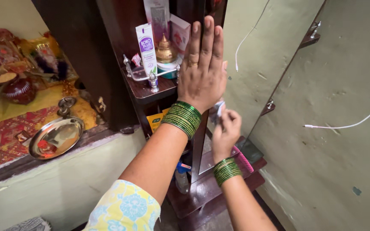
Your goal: The person wipes the surface of a tall, narrow mirror attached to a wooden cabinet using a small white cloth. They clean the mirror from top to bottom, moving the cloth in vertical strokes while holding the cabinet edge with the other hand.
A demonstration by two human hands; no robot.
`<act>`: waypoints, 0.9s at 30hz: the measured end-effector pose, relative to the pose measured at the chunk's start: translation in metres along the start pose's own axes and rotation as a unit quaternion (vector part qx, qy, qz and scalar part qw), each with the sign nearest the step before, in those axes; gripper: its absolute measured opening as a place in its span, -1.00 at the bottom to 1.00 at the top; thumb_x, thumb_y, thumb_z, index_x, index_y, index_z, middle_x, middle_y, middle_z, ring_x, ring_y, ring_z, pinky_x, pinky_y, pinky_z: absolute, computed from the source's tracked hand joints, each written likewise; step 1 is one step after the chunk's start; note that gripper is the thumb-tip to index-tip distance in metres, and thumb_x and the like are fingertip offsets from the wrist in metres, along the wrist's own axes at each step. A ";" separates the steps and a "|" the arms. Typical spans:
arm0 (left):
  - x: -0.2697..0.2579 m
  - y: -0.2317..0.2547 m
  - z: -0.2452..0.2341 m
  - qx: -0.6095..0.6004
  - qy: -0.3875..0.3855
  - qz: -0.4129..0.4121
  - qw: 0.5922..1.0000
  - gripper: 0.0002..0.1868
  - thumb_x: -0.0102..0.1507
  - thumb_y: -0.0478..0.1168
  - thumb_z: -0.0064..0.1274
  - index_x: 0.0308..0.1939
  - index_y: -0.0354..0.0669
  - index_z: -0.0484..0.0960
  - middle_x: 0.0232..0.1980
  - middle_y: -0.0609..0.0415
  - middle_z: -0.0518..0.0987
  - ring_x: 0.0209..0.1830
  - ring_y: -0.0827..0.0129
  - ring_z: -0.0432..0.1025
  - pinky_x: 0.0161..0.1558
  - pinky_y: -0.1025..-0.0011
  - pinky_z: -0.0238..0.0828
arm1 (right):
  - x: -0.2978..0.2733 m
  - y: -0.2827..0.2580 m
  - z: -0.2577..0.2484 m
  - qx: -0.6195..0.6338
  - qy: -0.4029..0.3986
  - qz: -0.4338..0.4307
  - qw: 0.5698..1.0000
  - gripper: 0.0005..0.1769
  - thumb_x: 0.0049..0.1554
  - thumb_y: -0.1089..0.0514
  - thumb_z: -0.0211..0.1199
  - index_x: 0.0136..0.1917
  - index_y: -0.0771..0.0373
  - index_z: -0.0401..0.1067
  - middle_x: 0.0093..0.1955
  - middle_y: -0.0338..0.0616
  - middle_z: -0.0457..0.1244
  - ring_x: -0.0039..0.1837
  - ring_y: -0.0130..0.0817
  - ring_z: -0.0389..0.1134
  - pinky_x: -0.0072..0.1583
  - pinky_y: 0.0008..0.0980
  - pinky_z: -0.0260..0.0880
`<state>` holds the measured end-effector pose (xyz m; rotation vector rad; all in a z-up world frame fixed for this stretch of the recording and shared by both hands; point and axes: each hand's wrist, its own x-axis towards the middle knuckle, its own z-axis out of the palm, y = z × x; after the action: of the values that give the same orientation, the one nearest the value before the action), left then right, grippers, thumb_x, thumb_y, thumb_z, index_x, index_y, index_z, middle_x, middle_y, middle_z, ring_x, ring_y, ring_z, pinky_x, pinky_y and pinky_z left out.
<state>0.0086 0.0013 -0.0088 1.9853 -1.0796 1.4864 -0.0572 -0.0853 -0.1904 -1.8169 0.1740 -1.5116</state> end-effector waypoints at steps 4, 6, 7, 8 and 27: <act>0.000 -0.001 -0.001 -0.016 -0.001 0.002 1.000 -0.07 0.43 -0.14 0.08 0.63 -0.30 -0.24 0.69 -0.09 -0.29 0.73 0.06 -0.35 0.73 0.25 -0.33 | -0.011 -0.008 -0.001 0.011 -0.029 0.013 0.999 -0.46 0.08 0.55 0.13 0.27 0.22 0.53 0.11 -0.04 0.27 0.06 -0.28 0.35 0.12 -0.42 0.39; -0.001 -0.001 0.000 -0.019 0.000 0.004 1.000 -0.07 0.43 -0.14 0.08 0.63 -0.30 -0.25 0.69 -0.09 -0.31 0.72 0.05 -0.36 0.73 0.23 -0.35 | 0.001 -0.005 0.000 0.006 0.004 -0.017 1.000 -0.43 0.05 0.57 0.10 0.27 0.24 0.51 0.14 -0.03 0.26 0.11 -0.25 0.36 0.13 -0.40 0.40; -0.001 -0.002 0.001 -0.022 0.001 0.006 1.000 -0.07 0.43 -0.15 0.07 0.63 -0.30 -0.26 0.69 -0.09 -0.31 0.72 0.05 -0.37 0.73 0.23 -0.35 | 0.012 -0.003 0.002 0.003 0.021 -0.033 0.999 -0.42 0.04 0.58 0.09 0.28 0.25 0.50 0.15 -0.02 0.25 0.13 -0.24 0.36 0.14 -0.40 0.40; -0.001 -0.003 0.001 -0.026 0.002 0.009 1.000 -0.07 0.44 -0.15 0.07 0.63 -0.30 -0.28 0.69 -0.09 -0.32 0.72 0.05 -0.37 0.73 0.22 -0.36 | 0.025 0.000 0.002 0.011 0.025 -0.024 0.999 -0.41 0.05 0.59 0.08 0.28 0.24 0.51 0.14 -0.03 0.25 0.12 -0.25 0.36 0.13 -0.40 0.40; -0.004 -0.004 0.006 -0.018 -0.052 -0.017 0.998 -0.16 0.48 -0.10 0.06 0.63 -0.27 -0.15 0.68 -0.10 -0.20 0.73 0.00 -0.27 0.67 0.20 -0.22 | 0.024 0.021 -0.001 -0.057 0.034 -0.005 0.998 -0.44 0.11 0.55 0.13 0.30 0.18 0.53 0.10 -0.06 0.24 0.11 -0.25 0.34 0.16 -0.37 0.41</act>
<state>0.0149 0.0007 -0.0137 2.0651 -1.1005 1.3503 -0.0435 -0.1138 -0.1844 -1.8575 0.2903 -1.6011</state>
